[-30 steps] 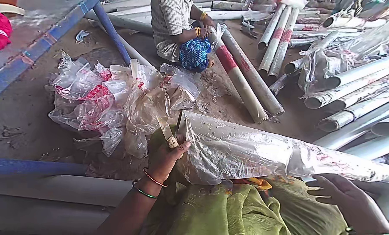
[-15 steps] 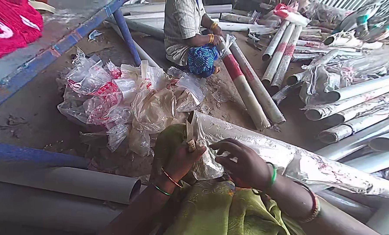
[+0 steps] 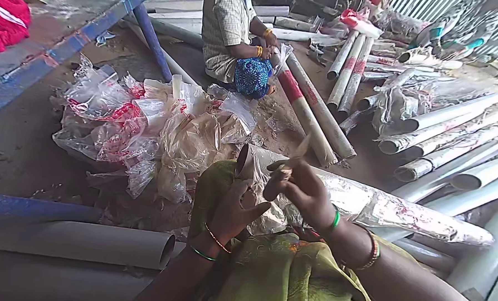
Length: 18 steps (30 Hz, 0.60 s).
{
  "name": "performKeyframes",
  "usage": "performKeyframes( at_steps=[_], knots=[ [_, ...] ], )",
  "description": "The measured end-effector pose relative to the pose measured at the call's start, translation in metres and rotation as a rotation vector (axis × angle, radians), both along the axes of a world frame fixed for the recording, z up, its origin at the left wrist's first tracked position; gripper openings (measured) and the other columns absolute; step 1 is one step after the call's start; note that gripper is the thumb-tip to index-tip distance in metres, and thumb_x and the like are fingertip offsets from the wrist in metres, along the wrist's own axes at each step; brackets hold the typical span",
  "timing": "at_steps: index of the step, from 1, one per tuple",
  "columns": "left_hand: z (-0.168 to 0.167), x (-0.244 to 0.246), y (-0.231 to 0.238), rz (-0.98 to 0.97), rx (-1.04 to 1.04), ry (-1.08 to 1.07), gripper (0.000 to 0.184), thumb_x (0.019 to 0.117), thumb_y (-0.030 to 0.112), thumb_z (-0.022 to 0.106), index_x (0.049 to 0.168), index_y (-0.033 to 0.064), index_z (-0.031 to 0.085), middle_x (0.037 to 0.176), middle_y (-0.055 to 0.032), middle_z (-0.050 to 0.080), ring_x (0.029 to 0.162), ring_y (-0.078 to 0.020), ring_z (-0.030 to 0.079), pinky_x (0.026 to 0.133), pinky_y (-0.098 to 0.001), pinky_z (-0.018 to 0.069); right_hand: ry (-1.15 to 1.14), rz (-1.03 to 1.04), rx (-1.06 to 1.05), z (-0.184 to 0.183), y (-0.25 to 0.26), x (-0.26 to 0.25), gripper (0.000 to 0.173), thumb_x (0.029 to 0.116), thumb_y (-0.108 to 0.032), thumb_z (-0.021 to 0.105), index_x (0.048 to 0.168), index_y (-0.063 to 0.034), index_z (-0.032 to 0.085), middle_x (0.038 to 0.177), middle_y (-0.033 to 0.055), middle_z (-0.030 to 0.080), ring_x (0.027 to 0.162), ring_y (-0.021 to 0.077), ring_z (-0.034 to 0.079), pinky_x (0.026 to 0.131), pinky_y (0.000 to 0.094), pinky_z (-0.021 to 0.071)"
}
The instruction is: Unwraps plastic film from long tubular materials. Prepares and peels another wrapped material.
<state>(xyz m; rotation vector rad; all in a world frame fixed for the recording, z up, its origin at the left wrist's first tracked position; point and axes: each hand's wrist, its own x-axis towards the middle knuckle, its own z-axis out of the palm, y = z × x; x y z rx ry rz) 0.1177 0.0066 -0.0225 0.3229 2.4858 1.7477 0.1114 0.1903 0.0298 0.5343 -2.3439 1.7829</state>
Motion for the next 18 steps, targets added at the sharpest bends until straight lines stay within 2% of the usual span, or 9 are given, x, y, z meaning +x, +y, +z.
performKeyframes(
  at_steps=[1, 3, 5, 7, 9, 11, 13, 15, 18],
  knots=[
    [-0.002, 0.0, 0.0, 0.026, -0.001, 0.014, 0.07, 0.085, 0.046, 0.074, 0.129, -0.0066, 0.063, 0.124, -0.0207, 0.063, 0.108, -0.0187, 0.06, 0.089, -0.0304, 0.0494, -0.015, -0.006, -0.087, 0.005, 0.01, -0.002, 0.029, 0.0955, -0.024, 0.066, 0.116, -0.0061, 0.056, 0.11, -0.0012, 0.073, 0.095, 0.0066, 0.071, 0.083, 0.0268, 0.0609],
    [-0.009, 0.001, 0.001, 0.105, 0.028, 0.07, 0.06, 0.0873, 0.043, 0.072, 0.121, -0.0055, 0.068, 0.119, -0.018, 0.06, 0.1, -0.0117, 0.059, 0.08, -0.0212, 0.0503, -0.054, -0.068, -0.192, 0.011, 0.03, -0.004, 0.032, 0.0939, -0.032, 0.07, 0.115, -0.0158, 0.052, 0.099, -0.006, 0.076, 0.088, 0.009, 0.074, 0.078, 0.0281, 0.0623],
    [-0.014, 0.001, 0.003, 0.164, 0.05, 0.142, 0.05, 0.0897, 0.038, 0.071, 0.114, -0.0054, 0.071, 0.118, -0.0179, 0.059, 0.093, -0.0065, 0.059, 0.075, -0.0158, 0.0483, -0.109, -0.125, -0.2, 0.01, 0.046, -0.003, 0.032, 0.092, -0.037, 0.071, 0.111, -0.0185, 0.052, 0.087, -0.0087, 0.073, 0.075, 0.0079, 0.072, 0.07, 0.026, 0.0626],
    [-0.017, 0.0, 0.006, 0.184, 0.078, 0.19, 0.041, 0.0913, 0.032, 0.069, 0.109, -0.0046, 0.073, 0.119, -0.019, 0.063, 0.096, -0.007, 0.061, 0.08, -0.0172, 0.0497, -0.153, -0.142, -0.113, 0.005, 0.056, 0.002, 0.022, 0.0937, -0.03, 0.066, 0.107, -0.0183, 0.054, 0.079, -0.0125, 0.07, 0.069, 0.0033, 0.069, 0.067, 0.0215, 0.0602],
    [-0.02, -0.003, 0.009, 0.187, 0.092, 0.213, 0.036, 0.0928, 0.03, 0.068, 0.106, -0.0022, 0.073, 0.106, -0.0123, 0.07, 0.088, -0.0034, 0.063, 0.078, -0.0173, 0.0502, -0.159, -0.138, 0.044, -0.002, 0.063, 0.007, 0.022, 0.0942, -0.027, 0.064, 0.109, -0.0143, 0.054, 0.079, -0.0155, 0.067, 0.068, -0.0017, 0.067, 0.067, 0.0186, 0.0584],
    [-0.021, -0.005, 0.011, 0.171, 0.112, 0.17, 0.035, 0.0941, 0.029, 0.067, 0.11, -0.002, 0.071, 0.101, -0.0087, 0.072, 0.088, -0.0012, 0.065, 0.08, -0.017, 0.0525, -0.135, -0.141, 0.227, -0.008, 0.066, 0.012, 0.03, 0.0943, -0.029, 0.063, 0.111, -0.0053, 0.057, 0.079, -0.013, 0.063, 0.067, -0.006, 0.06, 0.065, 0.0155, 0.0536],
    [-0.018, -0.008, 0.011, 0.153, 0.13, 0.08, 0.033, 0.0938, 0.027, 0.067, 0.111, -0.0008, 0.069, 0.1, -0.0061, 0.07, 0.085, 0.0009, 0.063, 0.078, -0.0158, 0.0515, -0.078, -0.149, 0.421, -0.007, 0.067, 0.014, 0.034, 0.0956, -0.029, 0.062, 0.112, 0.0, 0.062, 0.079, -0.0054, 0.063, 0.066, -0.005, 0.056, 0.062, 0.0152, 0.0495],
    [-0.017, -0.011, 0.011, 0.138, 0.149, 0.008, 0.032, 0.093, 0.024, 0.069, 0.114, -0.0006, 0.067, 0.103, -0.0058, 0.069, 0.087, 0.0015, 0.063, 0.078, -0.0154, 0.0517, 0.036, -0.161, 0.614, -0.004, 0.065, 0.014, 0.033, 0.0956, -0.031, 0.063, 0.109, -0.0006, 0.066, 0.075, 0.0023, 0.064, 0.063, 0.0053, 0.056, 0.059, 0.024, 0.0476],
    [-0.02, -0.013, 0.012, 0.126, 0.177, 0.014, 0.035, 0.0924, 0.02, 0.07, 0.118, -0.0037, 0.065, 0.106, -0.0089, 0.069, 0.089, 0.0013, 0.064, 0.079, -0.0149, 0.0528, 0.254, -0.129, 0.807, -0.004, 0.064, 0.009, 0.031, 0.0956, -0.033, 0.062, 0.106, -0.0035, 0.068, 0.079, 0.0106, 0.069, 0.065, 0.0225, 0.068, 0.056, 0.039, 0.0537]
  ],
)
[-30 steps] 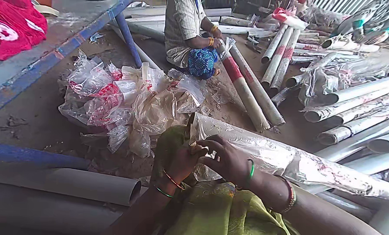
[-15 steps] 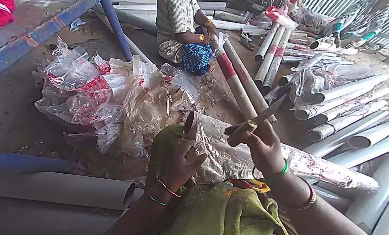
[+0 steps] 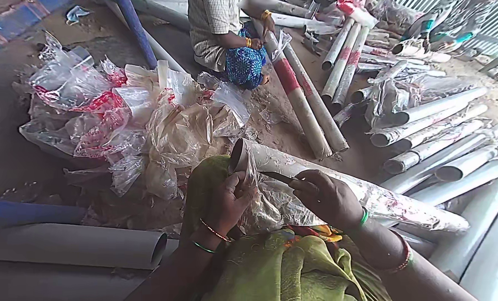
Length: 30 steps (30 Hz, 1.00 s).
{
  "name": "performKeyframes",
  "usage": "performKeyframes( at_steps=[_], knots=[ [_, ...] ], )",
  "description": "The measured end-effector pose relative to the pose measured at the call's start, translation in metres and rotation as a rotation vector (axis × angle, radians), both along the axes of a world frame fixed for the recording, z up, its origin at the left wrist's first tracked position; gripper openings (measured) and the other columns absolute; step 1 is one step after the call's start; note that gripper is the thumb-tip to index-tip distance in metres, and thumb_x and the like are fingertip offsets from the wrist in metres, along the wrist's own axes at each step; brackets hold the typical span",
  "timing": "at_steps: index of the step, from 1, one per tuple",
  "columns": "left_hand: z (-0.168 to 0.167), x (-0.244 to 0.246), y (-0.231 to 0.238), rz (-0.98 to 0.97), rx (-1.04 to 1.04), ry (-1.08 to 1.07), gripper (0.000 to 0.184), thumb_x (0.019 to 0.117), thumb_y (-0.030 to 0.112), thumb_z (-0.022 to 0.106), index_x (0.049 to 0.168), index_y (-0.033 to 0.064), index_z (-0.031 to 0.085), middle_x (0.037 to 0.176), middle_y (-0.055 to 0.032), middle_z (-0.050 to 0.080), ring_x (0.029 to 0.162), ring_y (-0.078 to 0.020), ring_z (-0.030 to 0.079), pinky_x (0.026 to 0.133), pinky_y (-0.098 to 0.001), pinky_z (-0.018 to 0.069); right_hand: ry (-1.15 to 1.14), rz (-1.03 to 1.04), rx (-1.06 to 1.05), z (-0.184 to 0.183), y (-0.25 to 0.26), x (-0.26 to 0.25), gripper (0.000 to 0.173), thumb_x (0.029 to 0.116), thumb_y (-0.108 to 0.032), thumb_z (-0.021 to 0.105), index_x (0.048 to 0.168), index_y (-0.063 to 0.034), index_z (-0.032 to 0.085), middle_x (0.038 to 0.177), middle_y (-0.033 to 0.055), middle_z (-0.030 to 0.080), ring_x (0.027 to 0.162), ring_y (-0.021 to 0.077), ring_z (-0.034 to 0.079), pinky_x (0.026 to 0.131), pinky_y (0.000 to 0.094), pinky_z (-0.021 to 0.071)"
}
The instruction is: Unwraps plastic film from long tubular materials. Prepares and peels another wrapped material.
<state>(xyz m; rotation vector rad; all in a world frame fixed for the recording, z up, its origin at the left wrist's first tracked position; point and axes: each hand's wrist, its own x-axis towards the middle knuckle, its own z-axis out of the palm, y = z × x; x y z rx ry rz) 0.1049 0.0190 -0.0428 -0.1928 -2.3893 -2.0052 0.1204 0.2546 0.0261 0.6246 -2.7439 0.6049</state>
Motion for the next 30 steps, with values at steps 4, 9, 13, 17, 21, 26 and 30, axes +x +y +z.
performKeyframes(
  at_steps=[4, 9, 13, 17, 21, 26, 30],
  knots=[
    [-0.008, -0.001, -0.002, -0.025, 0.082, 0.041, 0.034, 0.0916, 0.015, 0.071, 0.118, -0.0054, 0.064, 0.1, -0.0036, 0.069, 0.086, 0.0058, 0.064, 0.078, -0.0111, 0.0533, 0.089, 0.061, 0.108, -0.005, 0.0, -0.003, 0.029, 0.0958, -0.032, 0.061, 0.103, -0.0055, 0.07, 0.079, 0.0114, 0.069, 0.065, 0.027, 0.069, 0.052, 0.0422, 0.0535],
    [-0.014, -0.003, -0.003, -0.034, 0.185, 0.089, 0.032, 0.0896, 0.008, 0.072, 0.116, -0.0082, 0.063, 0.099, -0.0013, 0.07, 0.087, 0.0058, 0.066, 0.081, -0.0121, 0.0551, 0.135, 0.071, 0.129, -0.006, 0.0, 0.003, 0.024, 0.094, -0.026, 0.063, 0.103, -0.0049, 0.071, 0.083, 0.0123, 0.072, 0.068, 0.0279, 0.071, 0.053, 0.0425, 0.055],
    [-0.022, -0.006, -0.003, -0.047, 0.261, 0.086, 0.031, 0.0882, 0.006, 0.072, 0.116, -0.0056, 0.064, 0.099, 0.0027, 0.071, 0.09, 0.0033, 0.067, 0.083, -0.0155, 0.0566, 0.172, 0.038, 0.152, -0.005, 0.0, 0.008, 0.023, 0.0927, -0.025, 0.063, 0.101, -0.0058, 0.071, 0.082, 0.0115, 0.071, 0.066, 0.0271, 0.071, 0.05, 0.0412, 0.0537],
    [-0.026, -0.006, -0.003, -0.045, 0.296, 0.12, 0.031, 0.0876, 0.005, 0.072, 0.115, -0.0058, 0.064, 0.101, 0.0046, 0.071, 0.093, 0.0041, 0.066, 0.086, -0.0156, 0.0559, 0.161, 0.006, 0.157, -0.006, 0.003, 0.01, 0.021, 0.0925, -0.024, 0.063, 0.1, -0.0064, 0.071, 0.082, 0.0109, 0.072, 0.066, 0.0275, 0.071, 0.05, 0.0425, 0.0535],
    [-0.032, -0.007, -0.003, -0.052, 0.326, 0.155, 0.029, 0.088, 0.006, 0.072, 0.115, -0.0038, 0.065, 0.101, 0.0071, 0.071, 0.092, 0.0035, 0.067, 0.085, -0.017, 0.0565, 0.135, 0.02, 0.139, -0.012, 0.004, 0.008, 0.019, 0.0924, -0.023, 0.064, 0.1, -0.0075, 0.073, 0.085, 0.0106, 0.073, 0.07, 0.0274, 0.072, 0.053, 0.0432, 0.0552],
    [-0.034, -0.008, -0.004, -0.07, 0.313, 0.172, 0.03, 0.0889, 0.005, 0.071, 0.116, -0.0041, 0.064, 0.103, 0.0065, 0.071, 0.093, 0.0026, 0.067, 0.086, -0.0181, 0.0572, 0.21, 0.019, 0.139, -0.023, -0.005, 0.001, 0.02, 0.0919, -0.024, 0.066, 0.101, -0.0074, 0.072, 0.087, 0.0119, 0.072, 0.075, 0.0302, 0.072, 0.059, 0.0435, 0.057],
    [-0.037, -0.009, -0.003, -0.077, 0.318, 0.225, 0.029, 0.0899, 0.006, 0.071, 0.116, -0.0037, 0.065, 0.104, 0.0068, 0.071, 0.094, 0.0025, 0.067, 0.086, -0.0186, 0.0574, 0.16, -0.02, 0.177, -0.023, -0.008, -0.002, 0.032, 0.0926, -0.028, 0.066, 0.112, -0.005, 0.076, 0.097, 0.0167, 0.071, 0.087, 0.0358, 0.07, 0.069, 0.0476, 0.0566]
  ],
)
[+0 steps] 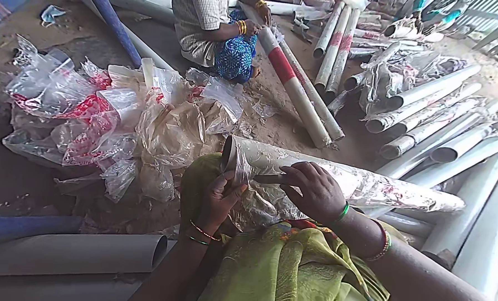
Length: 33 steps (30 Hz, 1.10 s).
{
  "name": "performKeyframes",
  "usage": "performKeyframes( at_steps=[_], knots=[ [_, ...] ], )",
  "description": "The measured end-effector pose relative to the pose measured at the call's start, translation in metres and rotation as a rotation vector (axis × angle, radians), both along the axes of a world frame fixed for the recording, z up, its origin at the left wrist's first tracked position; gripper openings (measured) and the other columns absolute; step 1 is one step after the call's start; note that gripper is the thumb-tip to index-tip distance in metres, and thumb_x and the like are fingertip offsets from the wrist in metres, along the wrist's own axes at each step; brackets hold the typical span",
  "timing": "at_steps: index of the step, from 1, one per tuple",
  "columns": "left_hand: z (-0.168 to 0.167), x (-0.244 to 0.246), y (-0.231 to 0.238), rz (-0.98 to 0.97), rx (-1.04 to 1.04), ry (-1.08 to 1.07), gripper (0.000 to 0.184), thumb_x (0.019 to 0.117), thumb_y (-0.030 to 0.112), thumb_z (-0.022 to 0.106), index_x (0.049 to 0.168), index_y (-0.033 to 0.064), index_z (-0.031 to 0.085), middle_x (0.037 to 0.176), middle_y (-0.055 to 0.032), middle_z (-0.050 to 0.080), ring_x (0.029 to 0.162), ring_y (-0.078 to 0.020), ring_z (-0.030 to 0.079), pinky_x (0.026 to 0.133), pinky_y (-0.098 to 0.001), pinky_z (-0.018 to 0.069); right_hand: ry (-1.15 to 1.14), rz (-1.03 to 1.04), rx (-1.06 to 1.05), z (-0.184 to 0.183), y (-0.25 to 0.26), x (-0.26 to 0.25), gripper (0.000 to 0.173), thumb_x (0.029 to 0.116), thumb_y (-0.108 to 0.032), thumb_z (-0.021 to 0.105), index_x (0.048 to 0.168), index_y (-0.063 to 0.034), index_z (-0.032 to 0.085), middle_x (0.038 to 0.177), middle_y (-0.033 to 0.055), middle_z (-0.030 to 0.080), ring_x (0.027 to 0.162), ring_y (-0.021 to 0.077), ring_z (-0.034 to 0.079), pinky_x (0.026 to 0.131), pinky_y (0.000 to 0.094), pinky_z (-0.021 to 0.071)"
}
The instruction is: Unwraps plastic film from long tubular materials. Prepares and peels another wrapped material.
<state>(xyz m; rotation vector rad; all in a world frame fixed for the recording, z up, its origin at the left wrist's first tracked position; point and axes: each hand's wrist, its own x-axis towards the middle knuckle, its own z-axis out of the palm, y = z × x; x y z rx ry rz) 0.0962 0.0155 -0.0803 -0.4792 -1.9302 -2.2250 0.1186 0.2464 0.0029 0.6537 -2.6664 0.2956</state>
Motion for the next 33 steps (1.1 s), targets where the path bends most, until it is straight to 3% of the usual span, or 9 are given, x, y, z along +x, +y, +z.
performKeyframes(
  at_steps=[5, 8, 12, 19, 25, 28, 30, 33],
  knots=[
    [-0.002, 0.0, 0.0, 0.006, -0.006, 0.017, 0.028, 0.0909, 0.01, 0.072, 0.116, -0.0013, 0.066, 0.105, 0.0072, 0.071, 0.095, 0.0024, 0.067, 0.086, -0.0191, 0.0575, 0.039, 0.045, 0.011, 0.0, 0.005, -0.001, 0.02, 0.0891, -0.023, 0.069, 0.1, -0.0063, 0.075, 0.096, 0.0155, 0.07, 0.084, 0.0335, 0.071, 0.064, 0.0449, 0.0574],
    [-0.002, 0.001, 0.001, 0.008, -0.011, -0.02, 0.025, 0.0911, 0.01, 0.071, 0.113, 0.0006, 0.062, 0.103, 0.0067, 0.07, 0.092, 0.0022, 0.067, 0.084, -0.019, 0.0577, 0.09, 0.094, 0.03, -0.002, 0.004, -0.005, 0.015, 0.0923, -0.02, 0.065, 0.097, -0.0076, 0.072, 0.097, 0.0132, 0.074, 0.081, 0.0312, 0.072, 0.064, 0.0434, 0.0576],
    [0.003, 0.003, 0.002, 0.015, 0.0, -0.078, 0.019, 0.0904, 0.008, 0.071, 0.105, 0.0071, 0.059, 0.094, 0.0088, 0.069, 0.085, 0.0018, 0.067, 0.079, -0.0188, 0.0582, 0.162, 0.132, 0.055, -0.003, -0.001, -0.014, 0.012, 0.0947, -0.016, 0.062, 0.092, -0.0092, 0.071, 0.088, 0.0087, 0.075, 0.078, 0.0279, 0.072, 0.063, 0.0417, 0.054],
    [0.004, 0.004, 0.004, 0.028, 0.058, -0.109, 0.019, 0.089, 0.003, 0.071, 0.1, 0.011, 0.057, 0.087, 0.0118, 0.069, 0.08, 0.003, 0.067, 0.077, -0.0178, 0.0578, 0.237, 0.189, 0.012, -0.01, -0.02, -0.024, 0.014, 0.0976, -0.019, 0.061, 0.094, -0.0085, 0.071, 0.088, 0.0081, 0.074, 0.079, 0.0263, 0.071, 0.064, 0.0394, 0.0531],
    [0.004, 0.006, 0.002, 0.018, 0.093, -0.12, 0.021, 0.0891, 0.0, 0.07, 0.103, 0.0123, 0.059, 0.092, 0.0128, 0.071, 0.086, 0.003, 0.068, 0.082, -0.0183, 0.058, 0.313, 0.27, 0.0, -0.006, -0.044, -0.037, 0.014, 0.0997, -0.014, 0.058, 0.096, -0.0101, 0.071, 0.091, 0.0084, 0.074, 0.083, 0.0265, 0.071, 0.067, 0.0396, 0.0525],
    [-0.001, 0.007, 0.001, 0.024, 0.02, -0.058, 0.015, 0.0899, 0.003, 0.07, 0.099, 0.0087, 0.059, 0.089, 0.0122, 0.068, 0.08, 0.0054, 0.065, 0.077, -0.0156, 0.0563, 0.366, 0.273, -0.182, 0.016, -0.05, -0.037, 0.013, 0.0963, -0.015, 0.063, 0.102, -0.0039, 0.067, 0.091, 0.0125, 0.074, 0.082, 0.0272, 0.071, 0.069, 0.0395, 0.0556],
    [-0.004, 0.007, 0.001, 0.033, -0.012, -0.018, 0.012, 0.0902, 0.006, 0.07, 0.097, 0.0071, 0.06, 0.088, 0.0114, 0.067, 0.078, 0.0064, 0.063, 0.075, -0.0142, 0.0556, 0.389, 0.193, -0.309, 0.05, -0.049, -0.033, 0.022, 0.0955, -0.015, 0.066, 0.109, 0.0014, 0.065, 0.095, 0.0151, 0.074, 0.089, 0.0244, 0.072, 0.08, 0.0387, 0.0571],
    [-0.009, 0.006, 0.0, 0.018, -0.038, 0.027, 0.015, 0.0917, 0.013, 0.071, 0.101, 0.0053, 0.062, 0.091, 0.0096, 0.067, 0.081, 0.0068, 0.063, 0.077, -0.0143, 0.055, 0.384, 0.081, -0.322, 0.086, -0.036, -0.028, 0.03, 0.0973, -0.017, 0.067, 0.117, 0.0047, 0.063, 0.104, 0.0184, 0.071, 0.096, 0.0183, 0.068, 0.087, 0.0279, 0.0517]
  ],
)
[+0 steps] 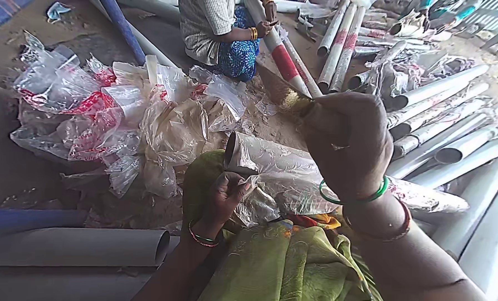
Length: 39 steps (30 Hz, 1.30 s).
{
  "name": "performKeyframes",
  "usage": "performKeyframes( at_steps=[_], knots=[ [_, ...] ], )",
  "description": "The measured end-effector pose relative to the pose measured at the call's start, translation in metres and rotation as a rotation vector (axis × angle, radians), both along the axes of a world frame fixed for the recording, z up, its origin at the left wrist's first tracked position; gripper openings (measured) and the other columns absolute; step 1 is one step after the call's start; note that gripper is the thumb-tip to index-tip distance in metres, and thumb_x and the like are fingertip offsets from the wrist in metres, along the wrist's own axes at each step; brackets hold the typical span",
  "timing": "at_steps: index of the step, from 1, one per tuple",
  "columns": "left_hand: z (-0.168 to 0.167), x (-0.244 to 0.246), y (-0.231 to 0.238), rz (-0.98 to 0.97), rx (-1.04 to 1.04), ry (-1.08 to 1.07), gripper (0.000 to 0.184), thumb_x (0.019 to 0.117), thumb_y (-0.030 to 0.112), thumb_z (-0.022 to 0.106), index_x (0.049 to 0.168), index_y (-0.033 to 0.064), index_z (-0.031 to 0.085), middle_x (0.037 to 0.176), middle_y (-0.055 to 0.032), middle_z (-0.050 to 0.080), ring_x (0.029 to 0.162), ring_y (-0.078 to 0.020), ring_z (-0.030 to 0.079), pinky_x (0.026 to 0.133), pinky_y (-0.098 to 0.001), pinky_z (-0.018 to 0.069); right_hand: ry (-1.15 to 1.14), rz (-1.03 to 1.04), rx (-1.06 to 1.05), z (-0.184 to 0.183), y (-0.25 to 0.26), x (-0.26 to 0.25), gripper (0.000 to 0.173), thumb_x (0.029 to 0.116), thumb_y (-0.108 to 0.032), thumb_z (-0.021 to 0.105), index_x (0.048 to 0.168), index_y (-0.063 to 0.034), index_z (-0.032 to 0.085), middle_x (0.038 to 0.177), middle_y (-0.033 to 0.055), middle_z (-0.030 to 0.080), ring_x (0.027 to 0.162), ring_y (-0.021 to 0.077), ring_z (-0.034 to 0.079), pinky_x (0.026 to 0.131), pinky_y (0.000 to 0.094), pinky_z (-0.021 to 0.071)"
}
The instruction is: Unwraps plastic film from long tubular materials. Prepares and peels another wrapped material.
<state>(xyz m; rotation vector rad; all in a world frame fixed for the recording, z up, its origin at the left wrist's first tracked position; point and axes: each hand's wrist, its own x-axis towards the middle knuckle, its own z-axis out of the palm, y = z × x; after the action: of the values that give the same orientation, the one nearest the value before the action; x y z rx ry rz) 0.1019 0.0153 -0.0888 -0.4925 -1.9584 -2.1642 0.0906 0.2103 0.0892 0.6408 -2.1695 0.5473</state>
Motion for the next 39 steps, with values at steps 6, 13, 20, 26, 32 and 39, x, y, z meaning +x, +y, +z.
performKeyframes(
  at_steps=[6, 13, 20, 26, 32, 39],
  knots=[
    [-0.002, -0.002, 0.006, 0.07, -0.323, 0.14, 0.049, 0.0899, 0.035, 0.074, 0.118, -0.0041, 0.069, 0.106, -0.0115, 0.073, 0.091, -0.0027, 0.066, 0.082, -0.0175, 0.0535, -0.37, 0.01, 0.134, -0.052, 0.047, 0.015, 0.026, 0.0915, -0.021, 0.069, 0.109, -0.0018, 0.072, 0.107, 0.0173, 0.071, 0.094, 0.0312, 0.07, 0.078, 0.0458, 0.0576],
    [0.02, 0.004, 0.027, 0.257, -0.572, 0.114, 0.029, 0.0885, 0.027, 0.073, 0.103, 0.0017, 0.076, 0.09, -0.0133, 0.072, 0.08, -0.0161, 0.068, 0.075, -0.0295, 0.0557, -0.573, -0.05, 0.16, -0.069, 0.073, 0.04, 0.026, 0.0991, -0.021, 0.061, 0.116, -0.0046, 0.071, 0.096, 0.0123, 0.072, 0.086, 0.0286, 0.071, 0.074, 0.0453, 0.0581],
    [0.023, 0.006, 0.022, 0.235, -0.556, 0.044, 0.022, 0.0912, 0.022, 0.071, 0.101, 0.0038, 0.078, 0.095, -0.0118, 0.072, 0.086, -0.012, 0.066, 0.079, -0.0253, 0.0536, -0.481, 0.073, 0.274, -0.069, 0.048, 0.029, 0.022, 0.1009, -0.023, 0.058, 0.104, -0.007, 0.072, 0.084, 0.0098, 0.071, 0.079, 0.0298, 0.071, 0.066, 0.0451, 0.0575],
    [0.016, 0.005, 0.02, 0.218, -0.489, 0.104, 0.02, 0.0896, 0.019, 0.072, 0.097, 0.0012, 0.078, 0.095, -0.012, 0.073, 0.091, -0.0061, 0.067, 0.085, -0.0173, 0.0514, -0.481, 0.048, 0.37, -0.07, 0.029, 0.016, 0.019, 0.0994, -0.021, 0.061, 0.104, -0.0075, 0.074, 0.076, 0.0122, 0.067, 0.069, 0.0322, 0.07, 0.054, 0.0465, 0.0539],
    [0.009, 0.002, 0.016, 0.189, -0.459, 0.18, 0.021, 0.0898, 0.019, 0.071, 0.096, -0.0001, 0.078, 0.089, -0.0101, 0.07, 0.083, -0.0014, 0.062, 0.08, -0.0119, 0.0478, -0.353, 0.042, 0.499, -0.062, 0.051, 0.016, 0.018, 0.0964, -0.022, 0.062, 0.094, -0.0098, 0.075, 0.064, 0.0106, 0.06, 0.055, 0.0301, 0.064, 0.042, 0.043, 0.0458],
    [-0.002, -0.004, 0.014, 0.162, -0.367, 0.279, 0.019, 0.0906, 0.017, 0.07, 0.093, -0.0004, 0.077, 0.092, -0.0098, 0.072, 0.09, -0.0005, 0.064, 0.085, -0.0107, 0.0488, -0.455, -0.077, 0.546, -0.021, 0.098, 0.038, 0.021, 0.0976, -0.024, 0.061, 0.094, -0.0079, 0.074, 0.068, 0.0106, 0.064, 0.059, 0.0307, 0.067, 0.047, 0.0465, 0.0499]
  ],
)
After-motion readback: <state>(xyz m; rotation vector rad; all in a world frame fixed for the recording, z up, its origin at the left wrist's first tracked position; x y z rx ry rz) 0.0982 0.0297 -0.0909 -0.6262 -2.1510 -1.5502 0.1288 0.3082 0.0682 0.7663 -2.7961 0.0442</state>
